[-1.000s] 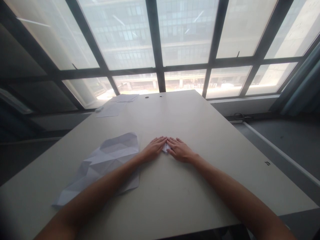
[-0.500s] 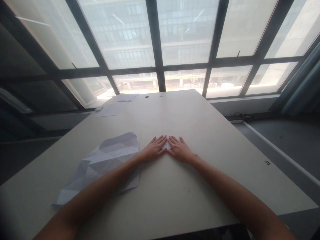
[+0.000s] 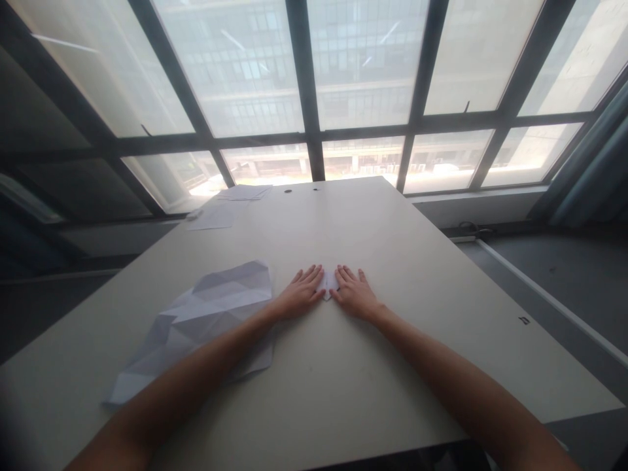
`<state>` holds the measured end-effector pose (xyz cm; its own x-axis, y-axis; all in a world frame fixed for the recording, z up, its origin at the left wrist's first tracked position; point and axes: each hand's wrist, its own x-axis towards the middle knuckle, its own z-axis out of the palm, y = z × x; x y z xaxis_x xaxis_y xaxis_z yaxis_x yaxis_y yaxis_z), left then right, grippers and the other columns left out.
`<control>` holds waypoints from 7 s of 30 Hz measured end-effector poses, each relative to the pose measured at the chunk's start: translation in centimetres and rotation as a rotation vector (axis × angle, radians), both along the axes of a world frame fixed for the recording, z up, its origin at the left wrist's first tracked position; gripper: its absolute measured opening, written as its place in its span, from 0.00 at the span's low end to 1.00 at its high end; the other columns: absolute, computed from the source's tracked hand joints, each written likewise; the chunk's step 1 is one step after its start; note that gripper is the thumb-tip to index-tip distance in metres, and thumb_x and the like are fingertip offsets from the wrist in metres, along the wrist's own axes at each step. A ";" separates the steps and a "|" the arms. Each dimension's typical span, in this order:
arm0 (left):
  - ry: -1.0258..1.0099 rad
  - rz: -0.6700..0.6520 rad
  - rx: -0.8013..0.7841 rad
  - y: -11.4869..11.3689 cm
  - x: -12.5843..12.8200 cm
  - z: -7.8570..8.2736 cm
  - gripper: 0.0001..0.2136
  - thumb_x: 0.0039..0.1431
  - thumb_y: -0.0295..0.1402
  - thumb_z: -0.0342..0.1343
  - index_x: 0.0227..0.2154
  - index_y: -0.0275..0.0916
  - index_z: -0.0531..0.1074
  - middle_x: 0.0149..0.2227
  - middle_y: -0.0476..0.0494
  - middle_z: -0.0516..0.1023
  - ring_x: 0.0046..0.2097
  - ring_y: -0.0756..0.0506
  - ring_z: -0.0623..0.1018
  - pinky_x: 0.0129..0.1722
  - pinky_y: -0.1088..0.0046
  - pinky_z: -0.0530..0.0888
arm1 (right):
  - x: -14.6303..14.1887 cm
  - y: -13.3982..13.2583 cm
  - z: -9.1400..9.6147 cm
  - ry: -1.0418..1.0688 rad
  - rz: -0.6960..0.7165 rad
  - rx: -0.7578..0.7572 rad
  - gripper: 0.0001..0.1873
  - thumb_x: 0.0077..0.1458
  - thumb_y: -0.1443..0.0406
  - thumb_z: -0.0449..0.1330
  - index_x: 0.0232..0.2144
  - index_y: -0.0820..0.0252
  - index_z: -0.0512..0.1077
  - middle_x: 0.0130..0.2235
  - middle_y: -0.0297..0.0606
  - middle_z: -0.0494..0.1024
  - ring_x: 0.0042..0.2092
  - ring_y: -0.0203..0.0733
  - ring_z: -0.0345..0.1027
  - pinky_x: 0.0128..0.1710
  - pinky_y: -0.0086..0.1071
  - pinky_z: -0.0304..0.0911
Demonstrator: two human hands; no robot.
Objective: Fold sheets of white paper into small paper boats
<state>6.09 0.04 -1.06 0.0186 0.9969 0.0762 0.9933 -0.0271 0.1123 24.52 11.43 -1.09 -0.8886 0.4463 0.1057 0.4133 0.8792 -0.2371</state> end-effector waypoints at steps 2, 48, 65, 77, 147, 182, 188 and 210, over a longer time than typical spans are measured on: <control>-0.010 -0.005 0.000 0.0 0.0 0.1 0.31 0.70 0.49 0.31 0.69 0.38 0.45 0.71 0.40 0.46 0.71 0.41 0.45 0.67 0.55 0.45 | 0.0 0.0 0.2 -0.001 0.006 -0.007 0.36 0.66 0.53 0.41 0.69 0.66 0.46 0.70 0.49 0.45 0.71 0.50 0.36 0.67 0.55 0.32; -0.080 -0.037 0.009 -0.7 0.7 1.6 0.31 0.68 0.54 0.36 0.69 0.48 0.47 0.70 0.46 0.51 0.70 0.39 0.48 0.67 0.51 0.47 | 0.4 0.2 0.2 0.018 0.061 -0.028 0.33 0.67 0.53 0.42 0.69 0.57 0.45 0.70 0.44 0.46 0.71 0.49 0.35 0.66 0.57 0.31; -0.052 0.061 0.045 0.1 0.1 0.1 0.30 0.69 0.49 0.36 0.67 0.38 0.52 0.70 0.39 0.51 0.71 0.39 0.48 0.67 0.56 0.49 | 0.0 0.1 -0.1 0.011 -0.014 0.002 0.36 0.66 0.51 0.42 0.68 0.68 0.49 0.70 0.48 0.48 0.71 0.52 0.36 0.67 0.51 0.31; -0.148 0.110 0.128 0.4 -0.3 -0.5 0.24 0.70 0.42 0.42 0.64 0.38 0.60 0.68 0.39 0.57 0.69 0.38 0.54 0.67 0.56 0.52 | 0.0 0.1 0.0 0.044 -0.033 -0.036 0.35 0.65 0.52 0.46 0.67 0.66 0.52 0.69 0.49 0.49 0.71 0.50 0.37 0.67 0.50 0.31; -1.005 -0.082 0.539 0.0 0.9 2.6 0.10 0.59 0.41 0.62 0.33 0.40 0.82 0.33 0.42 0.77 0.36 0.45 0.76 0.36 0.70 0.72 | 0.0 0.1 1.7 0.953 0.096 -0.410 0.09 0.58 0.57 0.63 0.30 0.55 0.79 0.33 0.39 0.77 0.37 0.44 0.70 0.38 0.39 0.67; -1.789 0.167 0.468 1.5 -0.8 1.1 0.21 0.52 0.46 0.66 0.40 0.36 0.69 0.41 0.41 0.79 0.41 0.43 0.80 0.48 0.51 0.77 | -0.3 3.3 0.1 1.120 -0.226 -0.823 0.12 0.52 0.57 0.63 0.30 0.61 0.73 0.28 0.36 0.76 0.30 0.39 0.68 0.31 0.34 0.67; -1.659 0.147 0.509 1.3 -0.5 1.0 0.18 0.55 0.45 0.64 0.38 0.37 0.68 0.39 0.44 0.78 0.42 0.45 0.79 0.50 0.52 0.76 | 0.3 2.6 0.7 1.095 -0.208 -0.437 0.21 0.55 0.58 0.62 0.50 0.59 0.69 0.47 0.46 0.76 0.46 0.49 0.70 0.40 0.41 0.68; -1.395 -0.066 0.397 1.0 0.0 0.9 0.24 0.50 0.33 0.69 0.50 0.37 0.71 0.38 0.43 0.81 0.39 0.45 0.79 0.39 0.71 0.73 | 0.3 -0.4 1.7 0.577 0.109 0.166 0.10 0.65 0.67 0.54 0.40 0.55 0.76 0.40 0.39 0.79 0.46 0.45 0.65 0.55 0.42 0.46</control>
<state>6.11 1.09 -0.13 -0.2561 0.9065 0.3357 0.0797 -0.3263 0.9419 24.83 10.98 0.65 -0.7067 0.2923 0.6443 0.1647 0.9536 -0.2520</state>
